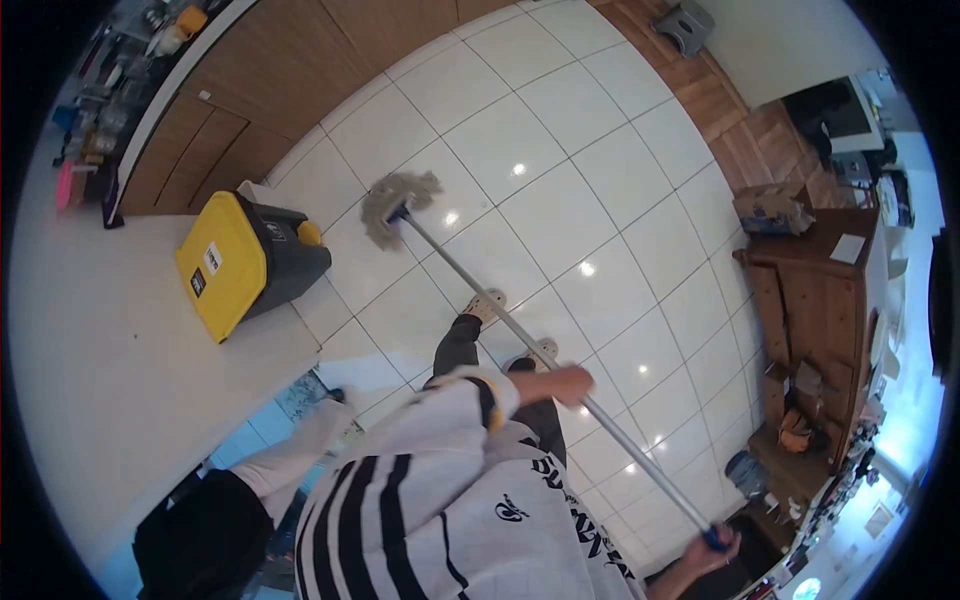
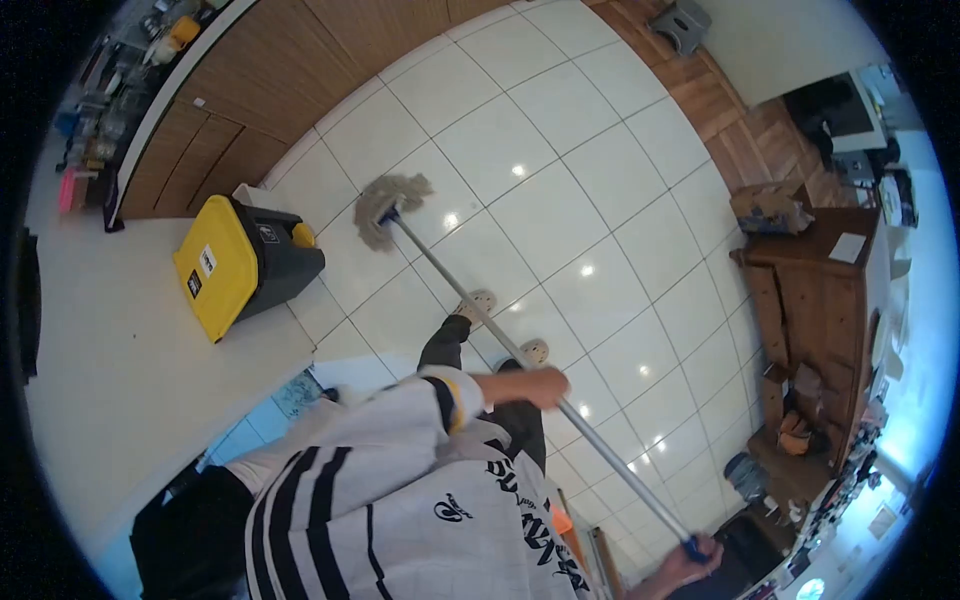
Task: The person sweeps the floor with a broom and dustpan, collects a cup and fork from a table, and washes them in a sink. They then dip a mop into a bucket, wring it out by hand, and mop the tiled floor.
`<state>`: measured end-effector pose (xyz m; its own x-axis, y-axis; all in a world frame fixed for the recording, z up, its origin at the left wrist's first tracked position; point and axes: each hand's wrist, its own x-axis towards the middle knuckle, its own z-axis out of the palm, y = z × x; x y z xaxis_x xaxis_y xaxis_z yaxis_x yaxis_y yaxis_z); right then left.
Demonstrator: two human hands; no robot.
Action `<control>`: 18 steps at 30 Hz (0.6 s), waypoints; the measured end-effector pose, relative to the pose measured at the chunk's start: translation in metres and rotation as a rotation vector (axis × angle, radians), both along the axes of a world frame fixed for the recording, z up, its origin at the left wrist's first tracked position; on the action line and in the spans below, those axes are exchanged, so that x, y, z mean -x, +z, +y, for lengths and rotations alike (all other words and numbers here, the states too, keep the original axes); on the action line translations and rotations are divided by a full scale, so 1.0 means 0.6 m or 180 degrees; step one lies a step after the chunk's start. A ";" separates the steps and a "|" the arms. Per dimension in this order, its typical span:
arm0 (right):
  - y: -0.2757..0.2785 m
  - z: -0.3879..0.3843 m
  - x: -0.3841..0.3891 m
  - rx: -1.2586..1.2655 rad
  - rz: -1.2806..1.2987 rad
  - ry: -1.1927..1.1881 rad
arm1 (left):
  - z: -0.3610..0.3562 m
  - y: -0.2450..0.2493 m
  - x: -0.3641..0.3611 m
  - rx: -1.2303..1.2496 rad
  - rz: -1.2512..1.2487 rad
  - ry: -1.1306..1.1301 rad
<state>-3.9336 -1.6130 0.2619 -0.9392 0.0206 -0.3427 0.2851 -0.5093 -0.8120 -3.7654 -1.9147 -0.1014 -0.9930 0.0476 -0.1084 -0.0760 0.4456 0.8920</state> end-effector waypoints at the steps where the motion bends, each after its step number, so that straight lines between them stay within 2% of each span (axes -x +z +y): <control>1: -0.042 -0.061 -0.025 -0.0287 -0.0094 -0.0119 | -0.079 0.009 -0.041 0.0299 -0.0473 0.0036; 2: -0.078 -0.112 -0.047 -0.0056 -0.0122 0.0283 | -0.142 -0.017 -0.083 0.0403 -0.0393 0.0132; 3: -0.103 -0.185 -0.075 0.0003 -0.0222 0.0452 | -0.214 0.018 -0.128 0.0542 -0.0544 0.0785; 4: -0.131 -0.237 -0.095 0.0409 -0.0235 0.0967 | -0.247 -0.092 -0.178 0.0962 -0.0405 0.1258; 5: -0.135 -0.311 -0.123 0.0353 -0.0190 0.1185 | -0.315 -0.057 -0.213 0.1000 -0.0012 0.1585; 6: -0.131 -0.384 -0.152 0.0301 -0.0142 0.1393 | -0.374 -0.011 -0.240 0.1355 -0.0077 0.1914; 8: -0.114 -0.482 -0.190 0.0191 0.0049 0.1891 | -0.453 -0.002 -0.274 0.1872 -0.0080 0.2529; 11: -0.065 -0.520 -0.185 0.0189 0.0533 0.2239 | -0.508 0.031 -0.275 0.1965 0.0134 0.2271; 12: -0.041 -0.507 -0.169 0.0190 0.0814 0.2242 | -0.510 0.046 -0.256 0.1723 0.0206 0.2106; 14: 0.013 -0.451 -0.140 -0.0025 0.1381 0.2025 | -0.468 0.109 -0.196 0.1193 0.0310 0.1675; 16: 0.095 -0.422 -0.147 -0.0162 0.1680 0.1514 | -0.424 0.147 -0.130 0.1122 0.0898 0.1632; 18: 0.163 -0.379 -0.156 -0.0123 0.2116 0.1391 | -0.392 0.198 -0.065 0.0994 0.1157 0.1489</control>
